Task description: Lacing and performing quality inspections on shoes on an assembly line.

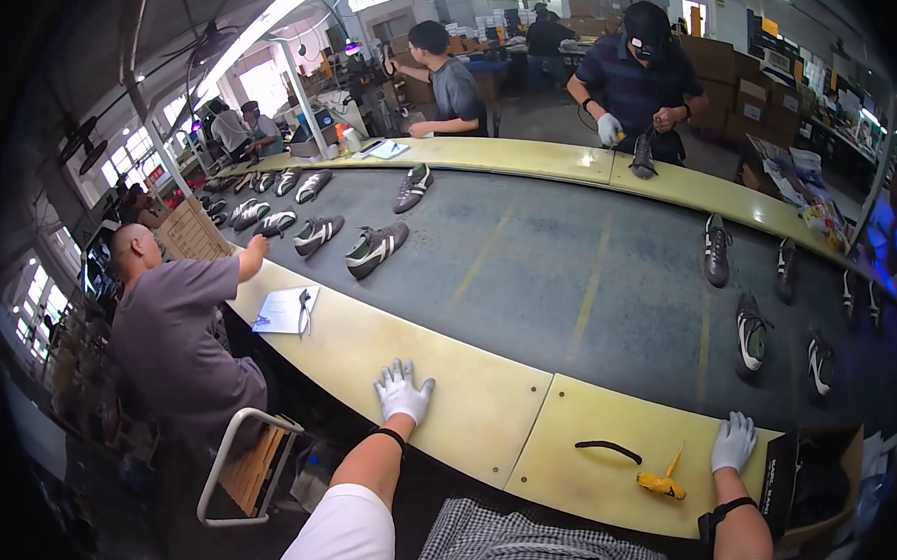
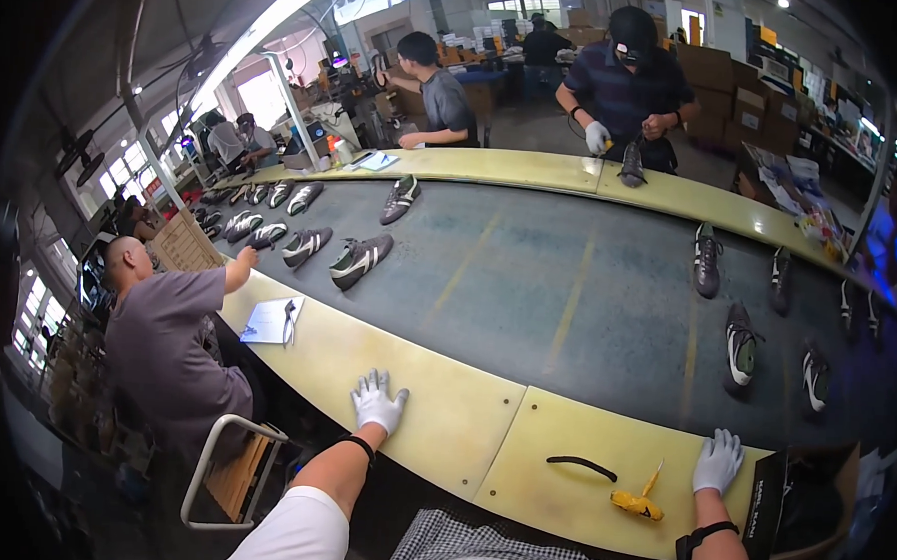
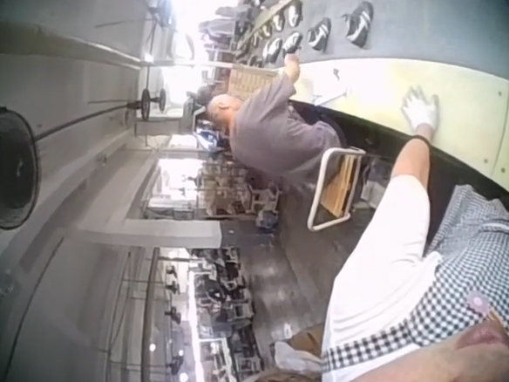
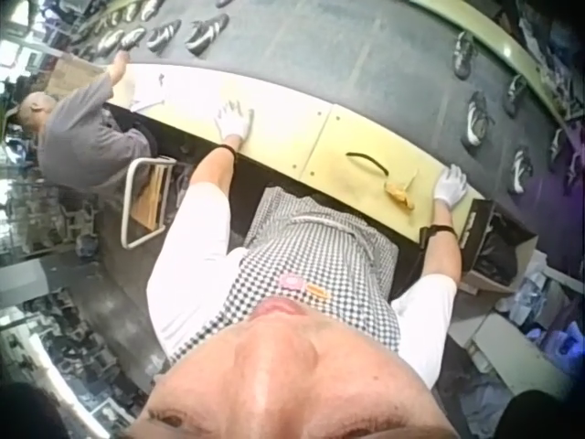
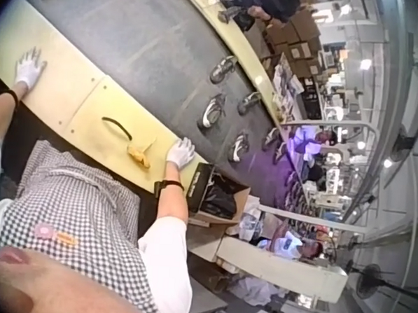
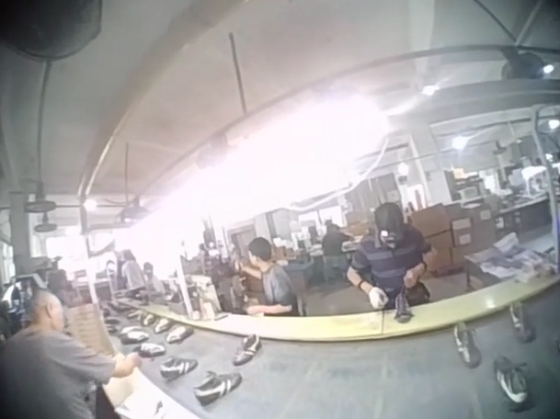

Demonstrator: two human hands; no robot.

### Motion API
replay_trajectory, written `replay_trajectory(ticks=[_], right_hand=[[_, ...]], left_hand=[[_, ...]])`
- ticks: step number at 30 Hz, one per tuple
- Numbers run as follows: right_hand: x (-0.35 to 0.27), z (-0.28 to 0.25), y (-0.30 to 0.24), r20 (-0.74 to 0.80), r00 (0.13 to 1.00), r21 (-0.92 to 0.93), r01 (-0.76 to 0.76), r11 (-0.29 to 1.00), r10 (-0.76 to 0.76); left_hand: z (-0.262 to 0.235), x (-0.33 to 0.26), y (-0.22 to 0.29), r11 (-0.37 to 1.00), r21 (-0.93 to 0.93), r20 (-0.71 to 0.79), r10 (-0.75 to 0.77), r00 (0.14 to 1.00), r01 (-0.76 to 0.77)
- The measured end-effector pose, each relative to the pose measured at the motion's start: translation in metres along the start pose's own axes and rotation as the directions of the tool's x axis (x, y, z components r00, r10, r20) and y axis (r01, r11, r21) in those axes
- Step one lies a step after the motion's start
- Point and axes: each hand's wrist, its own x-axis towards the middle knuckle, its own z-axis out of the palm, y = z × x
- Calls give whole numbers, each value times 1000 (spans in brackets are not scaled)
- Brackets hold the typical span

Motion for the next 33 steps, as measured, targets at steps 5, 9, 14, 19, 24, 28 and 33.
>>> replay_trajectory(ticks=[5,9,14,19,24,28,33], right_hand=[[1,5,2,3,1000,1,1,1000,-1],[0,9,4,-8,1000,-15,-1,1000,1],[0,10,5,-20,1000,0,0,1000,0],[0,9,5,20,1000,41,23,999,-24],[0,7,3,-16,1000,-3,2,1000,-2],[2,9,5,38,999,19,16,1000,-17],[9,20,18,-54,997,-66,45,997,-49]], left_hand=[[1,1,0,997,68,-39,-29,999,31],[1,2,-2,1000,0,25,-6,1000,6],[2,2,-1,993,110,-26,-40,999,43],[5,4,-1,999,32,7,-4,1000,4],[5,3,0,999,39,15,-3,1000,2],[5,3,0,1000,7,3,2,1000,-2],[12,10,-3,997,73,-32,-10,999,12]])
